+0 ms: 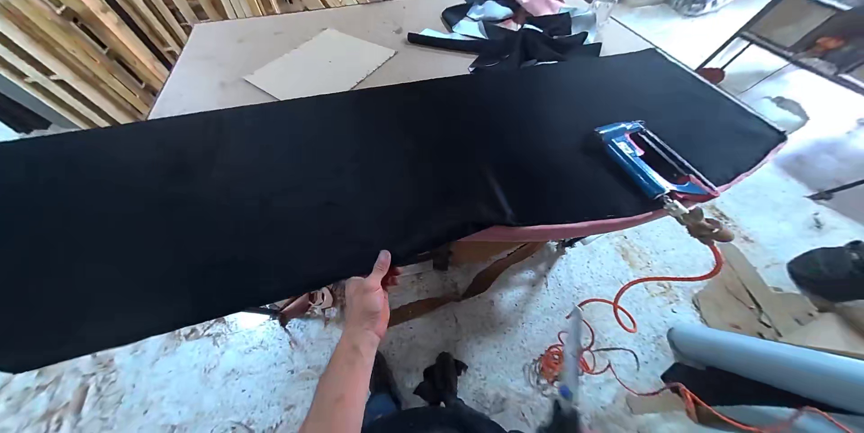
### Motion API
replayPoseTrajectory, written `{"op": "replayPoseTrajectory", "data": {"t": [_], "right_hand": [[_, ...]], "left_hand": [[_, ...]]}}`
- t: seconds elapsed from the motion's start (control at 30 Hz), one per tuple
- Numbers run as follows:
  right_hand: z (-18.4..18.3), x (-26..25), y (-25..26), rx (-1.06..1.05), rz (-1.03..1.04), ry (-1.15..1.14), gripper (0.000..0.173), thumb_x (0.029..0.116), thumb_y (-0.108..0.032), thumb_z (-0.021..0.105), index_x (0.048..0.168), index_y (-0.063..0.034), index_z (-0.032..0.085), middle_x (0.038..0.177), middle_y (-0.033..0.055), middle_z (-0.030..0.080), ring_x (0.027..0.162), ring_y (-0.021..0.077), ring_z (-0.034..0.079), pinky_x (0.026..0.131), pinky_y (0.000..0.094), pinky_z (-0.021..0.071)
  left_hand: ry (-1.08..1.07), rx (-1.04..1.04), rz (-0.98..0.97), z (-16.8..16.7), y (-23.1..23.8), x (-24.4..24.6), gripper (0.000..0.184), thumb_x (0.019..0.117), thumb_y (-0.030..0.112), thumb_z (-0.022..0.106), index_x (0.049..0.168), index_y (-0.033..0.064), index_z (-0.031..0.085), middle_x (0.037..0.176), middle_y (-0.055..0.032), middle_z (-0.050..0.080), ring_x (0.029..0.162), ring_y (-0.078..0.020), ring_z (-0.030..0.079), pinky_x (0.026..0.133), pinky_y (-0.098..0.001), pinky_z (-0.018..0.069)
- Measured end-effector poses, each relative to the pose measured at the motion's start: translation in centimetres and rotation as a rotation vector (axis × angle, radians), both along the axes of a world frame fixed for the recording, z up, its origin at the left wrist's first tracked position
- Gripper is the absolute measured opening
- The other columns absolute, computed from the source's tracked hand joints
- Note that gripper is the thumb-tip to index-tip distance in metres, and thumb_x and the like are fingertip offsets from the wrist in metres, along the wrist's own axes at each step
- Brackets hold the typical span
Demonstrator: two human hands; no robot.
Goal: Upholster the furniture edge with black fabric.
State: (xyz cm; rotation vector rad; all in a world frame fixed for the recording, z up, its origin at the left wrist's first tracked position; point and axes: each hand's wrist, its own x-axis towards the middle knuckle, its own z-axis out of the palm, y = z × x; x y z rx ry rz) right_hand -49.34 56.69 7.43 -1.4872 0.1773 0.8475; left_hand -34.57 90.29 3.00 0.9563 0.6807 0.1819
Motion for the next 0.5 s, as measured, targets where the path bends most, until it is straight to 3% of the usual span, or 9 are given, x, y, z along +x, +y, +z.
{"op": "replayPoseTrajectory", "data": {"t": [0.1,0.23,0.33,0.43,0.5], "right_hand": [[-0.2,1.6,7.3,-0.081,0.023,0.032,0.031,0.0864,-0.02,0.077,0.11,-0.0022,0.069,0.086,0.0046,0.074,0.078,0.0153,0.072,0.076,0.0331,0.061],[-2.5,2.7,13.7,0.035,0.077,0.178,0.052,0.0812,-0.039,0.082,0.114,-0.0054,0.061,0.087,0.0044,0.071,0.077,0.0168,0.071,0.074,0.0346,0.0612],[-3.1,4.1,16.0,0.12,-0.005,0.173,0.071,0.0751,-0.056,0.083,0.119,-0.007,0.059,0.088,0.007,0.069,0.075,0.0211,0.071,0.065,0.0382,0.063],[-3.3,6.5,17.8,0.114,-0.023,0.131,0.06,0.0905,-0.054,0.071,0.124,-0.0073,0.056,0.091,0.0058,0.068,0.074,0.0197,0.07,0.059,0.0369,0.0618],[-3.9,7.8,18.7,0.079,-0.031,0.105,0.052,0.0949,-0.051,0.067,0.122,-0.0073,0.056,0.089,0.0055,0.069,0.073,0.0196,0.071,0.056,0.0368,0.0614]], "left_hand": [[0.083,0.033,-0.024,-0.2,0.1,-0.7,0.01,0.102,0.001,0.056,0.1,-0.0079,0.061,0.073,-0.0121,0.071,0.062,-0.0163,0.068,0.062,-0.0288,0.0598],[0.17,0.019,-0.057,0.5,0.7,-0.4,0.01,0.0997,0.0,0.061,0.099,-0.0091,0.062,0.074,-0.0133,0.071,0.064,-0.017,0.069,0.063,-0.0293,0.0603],[0.203,0.038,-0.057,0.2,0.9,-0.5,0.011,0.097,0.0,0.065,0.098,-0.0108,0.062,0.075,-0.014,0.072,0.065,-0.0177,0.07,0.064,-0.03,0.0609],[0.226,0.043,-0.07,-0.1,1.0,-0.6,0.013,0.0973,0.002,0.066,0.094,-0.0112,0.064,0.074,-0.0139,0.072,0.064,-0.018,0.071,0.066,-0.0307,0.0615],[0.213,0.053,-0.091,-0.1,1.2,-0.6,0.014,0.097,0.002,0.066,0.093,-0.0113,0.064,0.073,-0.0138,0.072,0.064,-0.0185,0.071,0.067,-0.0317,0.0624]]}}
